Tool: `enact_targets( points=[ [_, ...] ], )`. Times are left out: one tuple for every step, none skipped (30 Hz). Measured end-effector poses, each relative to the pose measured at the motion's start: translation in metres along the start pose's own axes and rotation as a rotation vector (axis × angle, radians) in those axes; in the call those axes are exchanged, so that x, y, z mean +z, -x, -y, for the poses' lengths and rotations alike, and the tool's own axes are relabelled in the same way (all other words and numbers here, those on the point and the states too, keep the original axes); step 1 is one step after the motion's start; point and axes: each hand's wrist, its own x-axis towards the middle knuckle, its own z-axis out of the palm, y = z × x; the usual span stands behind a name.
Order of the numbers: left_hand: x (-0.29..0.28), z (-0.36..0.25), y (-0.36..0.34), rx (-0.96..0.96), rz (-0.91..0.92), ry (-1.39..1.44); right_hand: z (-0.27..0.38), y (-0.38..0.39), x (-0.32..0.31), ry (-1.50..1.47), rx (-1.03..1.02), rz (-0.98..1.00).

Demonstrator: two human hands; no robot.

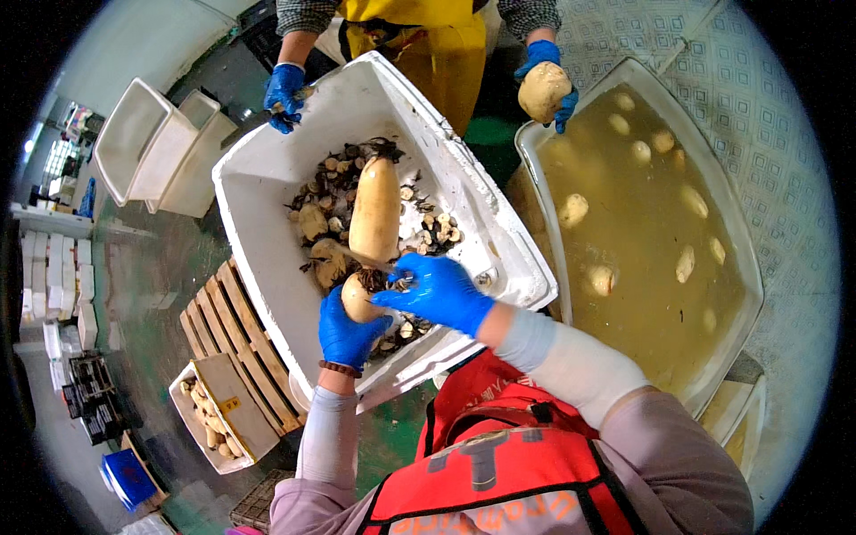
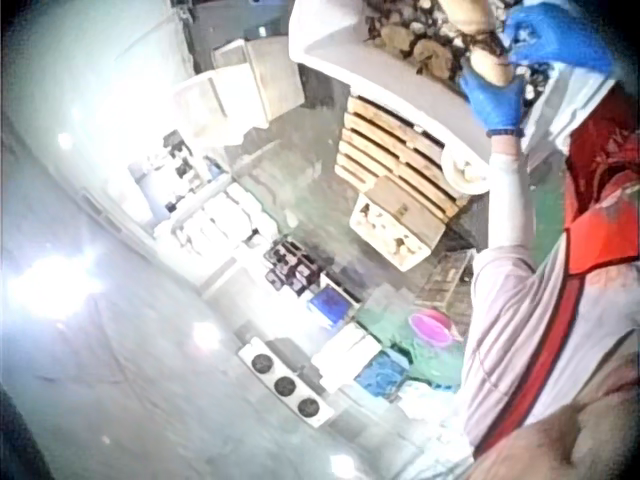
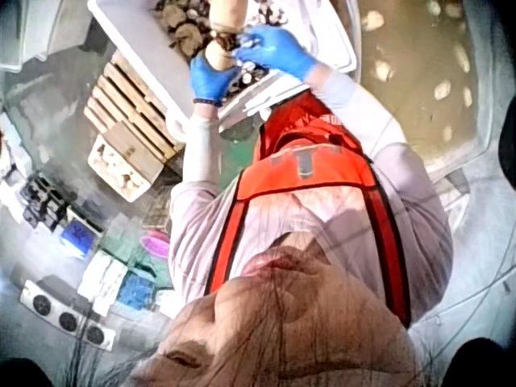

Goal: The person peels root vegetables using a knife, removing the outer skin and placing the peeled vegetables into a container of water. The person works alongside another worker at a shared station in a food processing area.

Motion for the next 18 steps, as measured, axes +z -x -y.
enact_targets(
  points=[
    [0.0, -0.001, 0.006, 0.005, -0.031, 0.011, 0.007, -0.005, 0.016, 0.146, 0.029, 0.008],
    [0.001, -0.003, 0.011, 0.012, -0.061, 0.021, 0.012, -0.009, 0.028, 0.293, 0.056, 0.014],
    [-0.004, -0.011, 0.017, 0.018, -0.133, -0.035, 0.014, -0.012, 0.038, 0.31, 0.032, -0.061],
    [-0.005, -0.005, 0.018, -0.013, -0.109, 0.013, 0.009, -0.014, 0.042, 0.348, 0.0, -0.103],
    [-0.001, 0.005, 0.017, -0.041, -0.085, 0.061, 0.0, -0.018, 0.042, 0.385, -0.031, -0.147],
    [0.004, 0.014, 0.016, -0.065, -0.052, 0.112, -0.015, -0.022, 0.039, 0.426, -0.056, -0.198],
    [0.006, 0.018, 0.016, -0.094, -0.044, 0.176, -0.027, -0.026, 0.036, 0.431, -0.02, -0.247],
    [0.003, 0.018, 0.017, -0.123, -0.015, 0.246, -0.037, -0.027, 0.028, 0.331, 0.101, -0.271],
    [0.002, 0.017, 0.017, -0.147, 0.022, 0.319, -0.035, -0.025, 0.017, 0.363, 0.084, -0.224],
    [0.002, 0.018, 0.018, -0.179, 0.056, 0.387, -0.031, -0.021, 0.009, 0.389, 0.068, -0.168],
    [0.005, 0.023, 0.019, -0.184, 0.061, 0.405, -0.028, -0.016, 0.009, 0.355, 0.02, -0.052],
    [0.006, 0.027, 0.016, -0.185, 0.066, 0.421, -0.025, -0.011, 0.01, 0.319, -0.029, 0.059],
    [0.007, 0.029, 0.015, -0.186, 0.072, 0.436, -0.022, -0.011, 0.015, 0.416, -0.067, 0.161],
    [0.007, 0.029, 0.015, -0.184, 0.08, 0.424, -0.016, -0.007, 0.016, 0.527, -0.058, 0.201],
    [0.004, 0.024, 0.016, -0.178, 0.09, 0.41, -0.02, -0.007, 0.021, 0.541, -0.06, 0.197],
    [0.003, 0.021, 0.016, -0.171, 0.1, 0.396, -0.023, -0.007, 0.024, 0.554, -0.062, 0.193],
    [0.004, 0.021, 0.016, -0.16, 0.107, 0.387, -0.024, -0.007, 0.026, 0.577, -0.055, 0.201],
    [0.004, 0.021, 0.016, -0.15, 0.111, 0.379, -0.023, -0.008, 0.027, 0.601, -0.05, 0.212]
  ],
)
